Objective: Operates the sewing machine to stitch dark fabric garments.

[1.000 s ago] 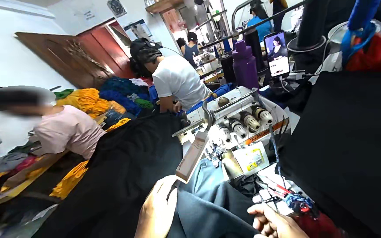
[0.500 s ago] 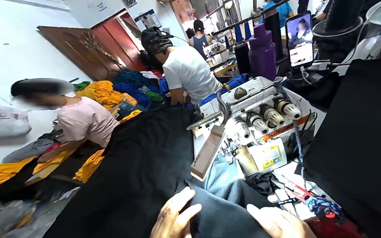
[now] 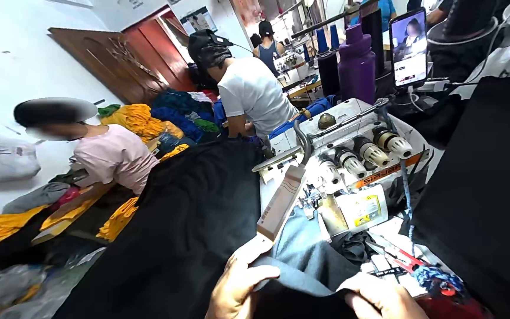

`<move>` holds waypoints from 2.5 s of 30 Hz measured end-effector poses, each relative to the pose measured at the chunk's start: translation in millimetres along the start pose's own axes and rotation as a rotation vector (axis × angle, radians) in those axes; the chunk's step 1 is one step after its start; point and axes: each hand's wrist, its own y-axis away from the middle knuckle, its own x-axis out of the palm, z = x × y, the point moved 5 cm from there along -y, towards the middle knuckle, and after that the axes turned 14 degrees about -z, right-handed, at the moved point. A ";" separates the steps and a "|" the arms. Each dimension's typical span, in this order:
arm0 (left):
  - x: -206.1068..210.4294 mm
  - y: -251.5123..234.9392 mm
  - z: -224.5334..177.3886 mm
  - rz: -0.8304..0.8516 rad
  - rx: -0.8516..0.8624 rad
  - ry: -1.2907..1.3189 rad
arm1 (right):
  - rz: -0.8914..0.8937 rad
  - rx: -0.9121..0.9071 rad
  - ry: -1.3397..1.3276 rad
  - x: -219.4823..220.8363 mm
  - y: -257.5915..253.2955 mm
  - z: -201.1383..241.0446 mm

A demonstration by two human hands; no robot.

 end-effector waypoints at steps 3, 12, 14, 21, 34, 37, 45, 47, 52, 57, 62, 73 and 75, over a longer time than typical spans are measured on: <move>-3.5 -18.9 -15.2 0.048 -0.147 0.215 | 0.020 -0.085 -0.012 1.0 8.3 -1.4; 22.7 -51.4 -16.2 -0.117 -0.250 -0.166 | -0.070 0.121 -0.018 1.7 17.6 -5.0; 24.8 -54.4 -10.6 -0.149 -0.310 -0.139 | -0.082 0.184 -0.008 4.1 14.2 -7.2; 35.3 -62.0 25.8 -0.045 -0.360 -0.163 | -0.016 0.382 0.063 16.4 -4.0 -13.3; 48.0 -73.2 -8.8 0.313 -0.214 -0.284 | 0.080 0.369 -0.042 -2.4 14.2 -0.7; 49.8 -76.4 -8.0 0.353 -0.243 -0.302 | 0.061 0.375 -0.095 -1.8 13.5 1.7; 56.1 -82.7 10.2 0.271 -0.169 -0.380 | 0.007 0.424 -0.141 -3.9 -2.6 -7.1; 56.9 -86.2 15.4 0.289 -0.272 -0.437 | 0.000 0.406 -0.107 -4.3 -9.3 -7.4; 59.4 -95.3 24.8 0.394 -0.424 -0.523 | -0.004 0.347 -0.018 -5.2 -19.0 -8.0; 48.4 -81.1 12.7 0.347 -0.332 -0.339 | 0.111 0.360 0.020 -10.5 -10.3 -9.0; 33.8 -60.7 -17.6 0.481 -0.388 -0.338 | 0.196 0.173 0.114 -24.5 1.5 -12.6; 3.4 -58.1 -10.2 0.216 0.037 -0.400 | 0.246 0.377 -0.213 -32.2 8.8 0.0; 3.4 -58.3 -8.6 0.233 0.048 -0.380 | 0.237 0.389 -0.226 -33.6 10.2 -1.2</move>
